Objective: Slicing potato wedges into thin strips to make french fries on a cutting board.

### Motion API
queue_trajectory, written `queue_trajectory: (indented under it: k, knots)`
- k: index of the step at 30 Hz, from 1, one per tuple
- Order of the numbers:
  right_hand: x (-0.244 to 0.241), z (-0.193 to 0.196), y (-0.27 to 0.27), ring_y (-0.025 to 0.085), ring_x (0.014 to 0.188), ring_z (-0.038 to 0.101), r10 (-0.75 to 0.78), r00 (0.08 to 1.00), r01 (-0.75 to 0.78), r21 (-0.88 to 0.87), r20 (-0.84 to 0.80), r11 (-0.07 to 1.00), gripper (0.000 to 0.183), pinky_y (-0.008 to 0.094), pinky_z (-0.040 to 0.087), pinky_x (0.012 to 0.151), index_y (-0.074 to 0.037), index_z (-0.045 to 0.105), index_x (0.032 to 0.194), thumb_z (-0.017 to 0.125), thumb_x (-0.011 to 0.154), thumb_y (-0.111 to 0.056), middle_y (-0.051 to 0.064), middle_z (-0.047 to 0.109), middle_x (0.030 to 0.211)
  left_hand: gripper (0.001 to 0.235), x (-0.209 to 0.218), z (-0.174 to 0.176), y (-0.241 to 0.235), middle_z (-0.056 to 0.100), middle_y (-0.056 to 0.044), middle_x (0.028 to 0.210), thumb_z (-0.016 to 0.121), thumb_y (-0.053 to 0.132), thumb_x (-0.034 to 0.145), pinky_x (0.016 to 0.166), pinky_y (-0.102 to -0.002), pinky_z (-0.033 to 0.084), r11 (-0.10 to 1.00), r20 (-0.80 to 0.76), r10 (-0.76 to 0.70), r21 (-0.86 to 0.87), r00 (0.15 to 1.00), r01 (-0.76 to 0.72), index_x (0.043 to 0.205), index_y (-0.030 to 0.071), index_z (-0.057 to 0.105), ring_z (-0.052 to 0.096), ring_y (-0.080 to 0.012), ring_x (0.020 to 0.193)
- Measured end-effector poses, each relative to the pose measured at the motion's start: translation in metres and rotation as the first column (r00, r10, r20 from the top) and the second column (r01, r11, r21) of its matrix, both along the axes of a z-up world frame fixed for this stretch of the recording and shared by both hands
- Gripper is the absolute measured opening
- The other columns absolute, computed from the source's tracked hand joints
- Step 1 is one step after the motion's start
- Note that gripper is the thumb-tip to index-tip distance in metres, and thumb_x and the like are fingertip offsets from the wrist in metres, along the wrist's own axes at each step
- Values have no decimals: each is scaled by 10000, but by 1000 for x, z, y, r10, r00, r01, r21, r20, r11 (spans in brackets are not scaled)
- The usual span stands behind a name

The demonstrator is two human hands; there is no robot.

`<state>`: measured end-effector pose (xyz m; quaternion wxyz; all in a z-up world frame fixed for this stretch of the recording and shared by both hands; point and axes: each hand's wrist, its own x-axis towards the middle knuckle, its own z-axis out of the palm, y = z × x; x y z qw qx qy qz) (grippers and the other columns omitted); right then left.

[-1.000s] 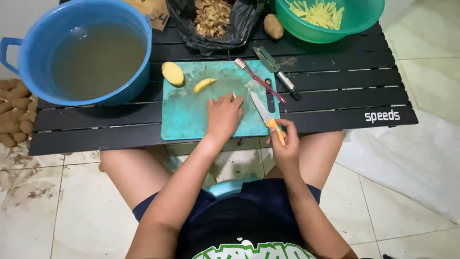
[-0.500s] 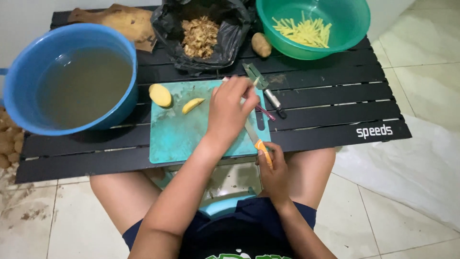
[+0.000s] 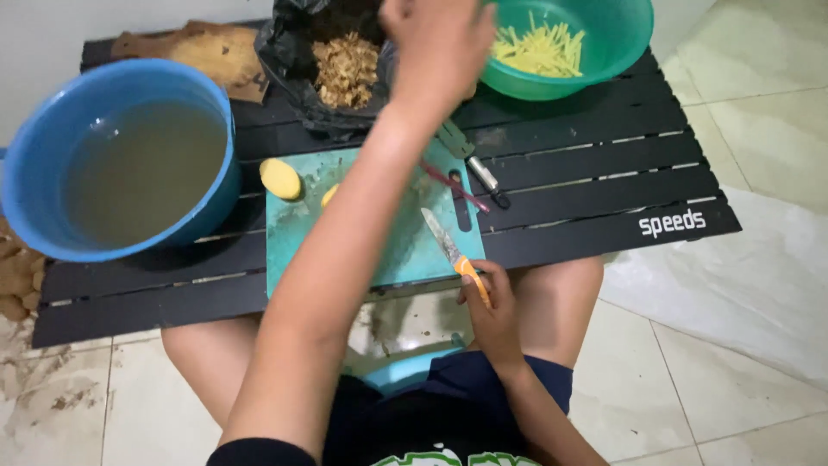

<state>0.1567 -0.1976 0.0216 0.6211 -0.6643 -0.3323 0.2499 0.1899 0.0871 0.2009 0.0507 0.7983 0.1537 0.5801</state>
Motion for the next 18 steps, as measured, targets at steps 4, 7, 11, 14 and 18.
queue_trajectory:
  k: [4,7,11,14,18]
  knots:
    - [-1,8,3,148,675,635,39,998,-40,30,40,999,257,308,491,721,-18,597,1259,585,1040,-153,69,644,627,208,-86,-54,10,643,58,1194,698,275,987,845,-481,351,955,-301,260,-58,918,-289,1194,274,683,603,-229,1064]
    - [-4,14,7,140,671,615,57,998,-56,11,-22,998,279,296,492,734,-24,590,1268,606,1027,-163,68,650,634,158,-154,-95,6,648,14,1188,684,231,1016,842,-490,372,917,-376,244,-209,894,-339,1173,226,687,617,-265,1053]
    - [-15,22,12,103,499,455,83,992,-88,-50,-99,995,317,232,392,535,-63,571,1261,632,999,-230,75,656,629,303,-209,-163,0,597,-160,1247,732,187,931,881,-617,481,841,-502,65,-438,863,-318,1225,142,677,607,-479,1095]
    - [-21,20,14,97,472,467,110,991,-117,-107,-70,987,307,226,389,504,-94,576,1265,634,995,-231,64,679,636,430,-215,-192,-6,591,-139,1268,766,191,868,905,-586,513,819,-596,31,-445,802,-362,1277,108,666,613,-439,1136]
    - [-32,19,7,72,472,461,143,989,-145,-94,-30,985,301,217,376,486,-83,572,1265,611,1011,-240,53,678,650,375,-214,-213,-8,618,-100,1137,734,160,901,906,-510,490,848,-608,133,-339,783,-407,1269,119,668,613,-361,1080]
